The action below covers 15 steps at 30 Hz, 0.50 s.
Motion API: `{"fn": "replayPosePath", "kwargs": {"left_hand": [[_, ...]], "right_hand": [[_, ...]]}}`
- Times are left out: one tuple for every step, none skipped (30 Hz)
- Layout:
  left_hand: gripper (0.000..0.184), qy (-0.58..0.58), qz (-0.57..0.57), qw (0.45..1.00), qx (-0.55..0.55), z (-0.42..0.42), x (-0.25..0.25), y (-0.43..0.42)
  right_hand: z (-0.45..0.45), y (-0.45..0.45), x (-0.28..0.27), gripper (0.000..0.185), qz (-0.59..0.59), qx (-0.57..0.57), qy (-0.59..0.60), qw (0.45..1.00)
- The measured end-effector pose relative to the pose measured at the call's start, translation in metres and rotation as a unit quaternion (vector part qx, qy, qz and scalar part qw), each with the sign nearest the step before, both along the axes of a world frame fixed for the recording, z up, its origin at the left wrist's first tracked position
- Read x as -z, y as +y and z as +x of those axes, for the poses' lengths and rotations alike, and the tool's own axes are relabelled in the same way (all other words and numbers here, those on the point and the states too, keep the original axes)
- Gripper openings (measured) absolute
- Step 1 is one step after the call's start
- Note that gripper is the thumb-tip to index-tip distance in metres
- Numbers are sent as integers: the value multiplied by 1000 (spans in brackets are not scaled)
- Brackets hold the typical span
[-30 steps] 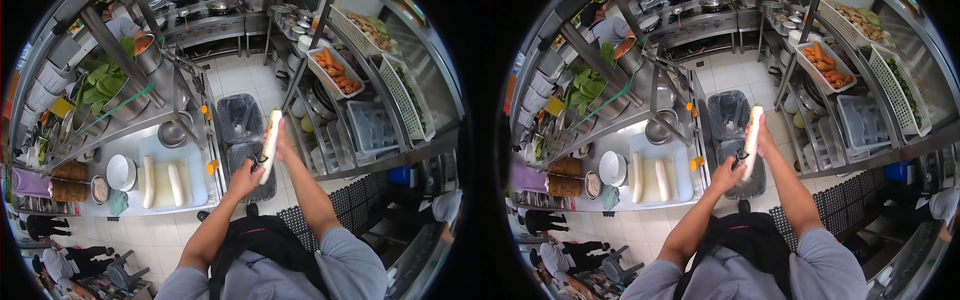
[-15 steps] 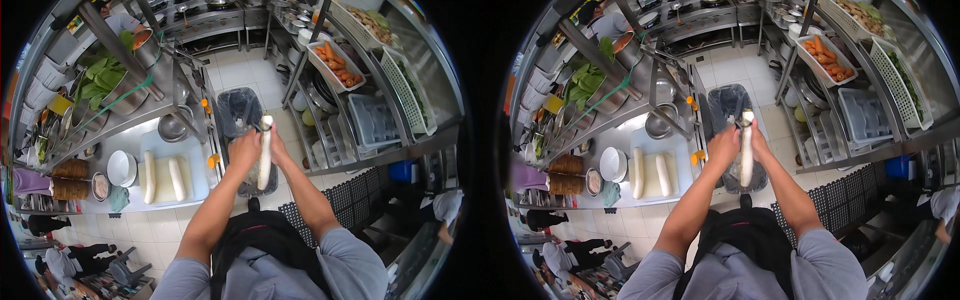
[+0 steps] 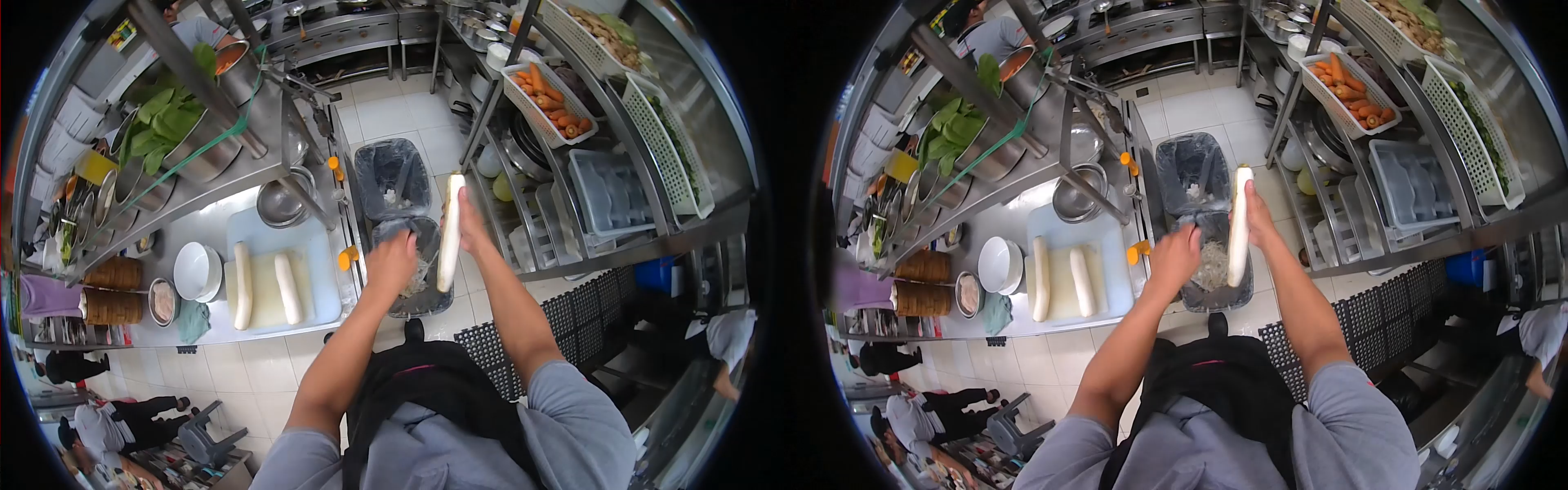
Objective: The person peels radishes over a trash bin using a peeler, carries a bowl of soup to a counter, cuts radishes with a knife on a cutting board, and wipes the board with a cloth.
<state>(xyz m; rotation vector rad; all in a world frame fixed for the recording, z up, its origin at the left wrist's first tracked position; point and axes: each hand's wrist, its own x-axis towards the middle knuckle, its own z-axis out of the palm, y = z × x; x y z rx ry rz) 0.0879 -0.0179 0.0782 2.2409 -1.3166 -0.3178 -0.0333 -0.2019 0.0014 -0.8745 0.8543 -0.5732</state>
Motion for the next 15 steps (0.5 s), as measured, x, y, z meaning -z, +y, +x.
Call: {"fn": "replayPosePath", "kwargs": {"left_hand": [[27,10,-17,1000,-11,3,-15,-18],[28,19,-35,999,-21,6,-25,-35],[28,19,-37,999,-23,10,-30,-50],[29,30,-15,999,-28,12,-34,-63],[30,41,7,999,-32,14,-34,-70],[30,41,8,999,-31,15,-32,-72],[30,50,-4,998,-28,15,-30,-72],[31,58,-14,998,-24,15,-28,-73],[31,59,-11,998,-20,12,-25,-67],[30,61,7,998,-2,6,-22,-54],[30,62,23,998,15,-2,-19,-39],[30,61,29,998,20,-11,-6,-23],[29,59,35,997,25,-20,14,-4],[28,55,53,997,29,-28,34,17],[26,52,71,996,35,-33,53,36]], "right_hand": [[1,4,0,75,-14,-35,-2,999],[4,9,0,75,-16,-39,-1,999],[9,15,0,75,-19,-40,-11,999],[11,17,0,75,-21,-41,-21,999],[12,16,2,75,-22,-41,-21,999],[13,15,4,75,-17,-55,-37,998],[13,15,7,75,-11,-68,-53,996],[14,15,9,75,-8,-64,-53,996],[16,15,11,77,-21,-41,-37,998],[16,13,12,78,-33,-17,-21,999],[14,8,14,78,-32,-13,-22,999],[12,2,16,78,-11,12,-32,999],[11,-4,17,79,10,36,-43,998],[8,-10,14,79,21,57,-56,997],[7,-13,9,79,23,63,-57,996]]}}
